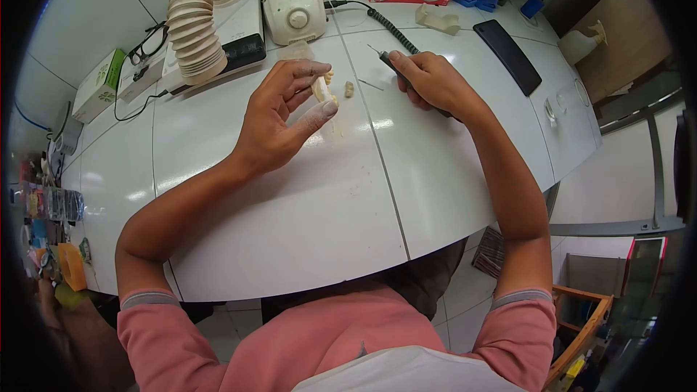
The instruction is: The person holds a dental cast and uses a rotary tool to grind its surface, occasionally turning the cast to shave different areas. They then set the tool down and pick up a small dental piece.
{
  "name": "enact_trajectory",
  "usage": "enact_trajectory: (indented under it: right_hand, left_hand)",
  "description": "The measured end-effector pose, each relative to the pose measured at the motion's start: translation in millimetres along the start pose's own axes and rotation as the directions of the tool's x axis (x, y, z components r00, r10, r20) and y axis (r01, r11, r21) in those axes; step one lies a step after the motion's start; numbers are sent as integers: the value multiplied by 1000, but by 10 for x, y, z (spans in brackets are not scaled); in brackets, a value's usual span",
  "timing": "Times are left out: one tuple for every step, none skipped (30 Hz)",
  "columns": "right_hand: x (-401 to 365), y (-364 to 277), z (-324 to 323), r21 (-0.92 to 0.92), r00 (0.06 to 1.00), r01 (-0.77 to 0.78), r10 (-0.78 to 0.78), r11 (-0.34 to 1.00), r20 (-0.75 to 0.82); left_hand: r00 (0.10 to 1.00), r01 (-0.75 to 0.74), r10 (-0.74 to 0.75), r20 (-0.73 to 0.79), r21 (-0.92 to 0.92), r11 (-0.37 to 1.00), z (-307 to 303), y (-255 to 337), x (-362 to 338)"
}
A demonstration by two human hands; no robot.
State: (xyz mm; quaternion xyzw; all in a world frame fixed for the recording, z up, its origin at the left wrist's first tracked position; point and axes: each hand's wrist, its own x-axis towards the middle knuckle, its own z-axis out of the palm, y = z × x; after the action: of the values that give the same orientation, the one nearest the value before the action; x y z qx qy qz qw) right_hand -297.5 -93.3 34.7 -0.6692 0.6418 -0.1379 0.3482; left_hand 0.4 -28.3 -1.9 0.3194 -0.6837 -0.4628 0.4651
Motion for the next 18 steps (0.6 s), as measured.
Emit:
enact_trajectory:
  right_hand:
    - [7,-41,-11,-20,1000,-20,20,1000,-1]
    - [10,-82,-23,-41,999,-38,38,998,-1]
    - [18,-92,-23,-37,999,-43,43,998,-5]
    - [26,-91,-10,-32,999,-51,51,998,-8]
    - [37,-94,-1,-27,998,-60,60,998,-10]
    - [21,-97,7,-13,998,-65,64,998,-27]
    - [-22,-103,16,0,997,-68,68,998,-44]
    - [-47,-98,40,10,996,-68,69,998,-59]
    - [-61,-63,69,-21,994,-2,0,1000,-105]
    - [-92,-2,102,-53,987,62,-69,997,-145]
    - [-113,54,143,-85,973,122,-136,989,-185]
    - [-135,57,160,-129,970,143,-165,981,-179]
    - [-176,27,148,-172,967,164,-193,971,-168]
    - [-200,5,132,-214,963,185,-220,959,-154]
    - [-201,7,119,-197,965,191,-220,962,-141]
    - [-200,12,105,-179,967,195,-219,964,-130]
    - [-195,11,96,-161,968,201,-221,966,-117]
    - [-188,-2,86,-178,965,216,-238,960,-113]
  left_hand:
    - [1000,-12,11,-18,-49,999,12,-19,27]
    - [1000,22,-23,-8,-90,996,20,-42,34]
    - [998,58,-58,3,-129,990,21,-76,40]
    - [995,97,-95,17,-168,981,13,-107,45]
    - [995,93,-88,37,-160,983,-4,-126,46]
    - [995,87,-79,58,-152,985,-25,-143,40]
    - [995,79,-68,79,-144,986,-46,-161,42]
    - [992,97,-82,97,-159,982,-55,-162,47]
    - [989,116,-97,110,-174,978,-55,-144,49]
    - [985,138,-116,125,-187,973,-58,-134,44]
    - [987,131,-109,120,-195,972,-63,-135,43]
    - [988,124,-103,114,-203,971,-64,-141,45]
    - [989,121,-100,106,-213,970,-69,-154,42]
    - [990,108,-87,111,-200,974,-87,-174,46]
    - [990,102,-79,119,-204,974,-98,-191,49]
    - [989,97,-71,128,-208,973,-105,-201,47]
    - [989,90,-62,134,-211,973,-111,-206,46]
    - [988,100,-71,137,-218,971,-119,-201,49]
